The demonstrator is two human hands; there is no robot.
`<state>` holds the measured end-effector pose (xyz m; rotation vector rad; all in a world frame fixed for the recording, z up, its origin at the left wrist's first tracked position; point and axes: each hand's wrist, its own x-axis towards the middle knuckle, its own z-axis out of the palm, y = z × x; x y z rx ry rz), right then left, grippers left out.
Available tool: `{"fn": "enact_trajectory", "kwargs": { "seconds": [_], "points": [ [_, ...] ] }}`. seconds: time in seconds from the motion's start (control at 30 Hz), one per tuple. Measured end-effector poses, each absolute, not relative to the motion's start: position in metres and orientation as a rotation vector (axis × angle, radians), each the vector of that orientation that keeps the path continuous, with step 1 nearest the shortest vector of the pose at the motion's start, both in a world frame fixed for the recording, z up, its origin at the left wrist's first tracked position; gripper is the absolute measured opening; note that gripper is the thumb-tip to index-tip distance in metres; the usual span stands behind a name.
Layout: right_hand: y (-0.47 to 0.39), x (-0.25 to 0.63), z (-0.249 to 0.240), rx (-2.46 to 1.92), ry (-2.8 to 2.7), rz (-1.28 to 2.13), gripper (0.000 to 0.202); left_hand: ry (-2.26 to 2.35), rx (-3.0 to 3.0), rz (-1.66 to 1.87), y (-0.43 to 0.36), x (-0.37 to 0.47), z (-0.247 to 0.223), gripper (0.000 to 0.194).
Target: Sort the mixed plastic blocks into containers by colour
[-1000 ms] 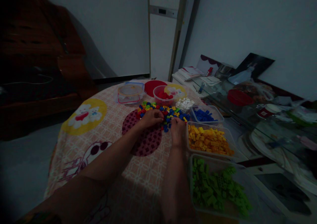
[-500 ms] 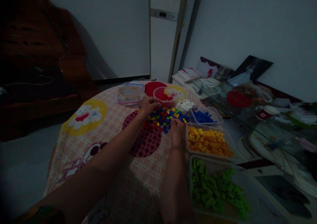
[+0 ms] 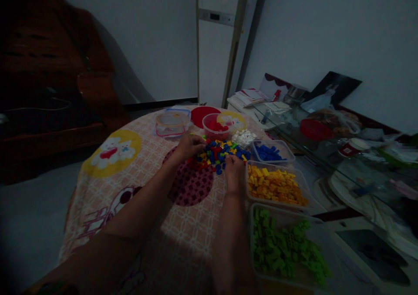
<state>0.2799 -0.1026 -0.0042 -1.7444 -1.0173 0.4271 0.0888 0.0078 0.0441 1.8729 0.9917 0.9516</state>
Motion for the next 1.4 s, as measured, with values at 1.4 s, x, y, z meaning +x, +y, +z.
{"fn": "enact_trajectory", "kwargs": {
  "seconds": [1.4],
  "points": [
    [-0.102,0.281,-0.007,-1.711,-1.008,0.444,0.042,0.911,1.355,0.902,0.006,0.099,0.041,0.008]
  ]
}}
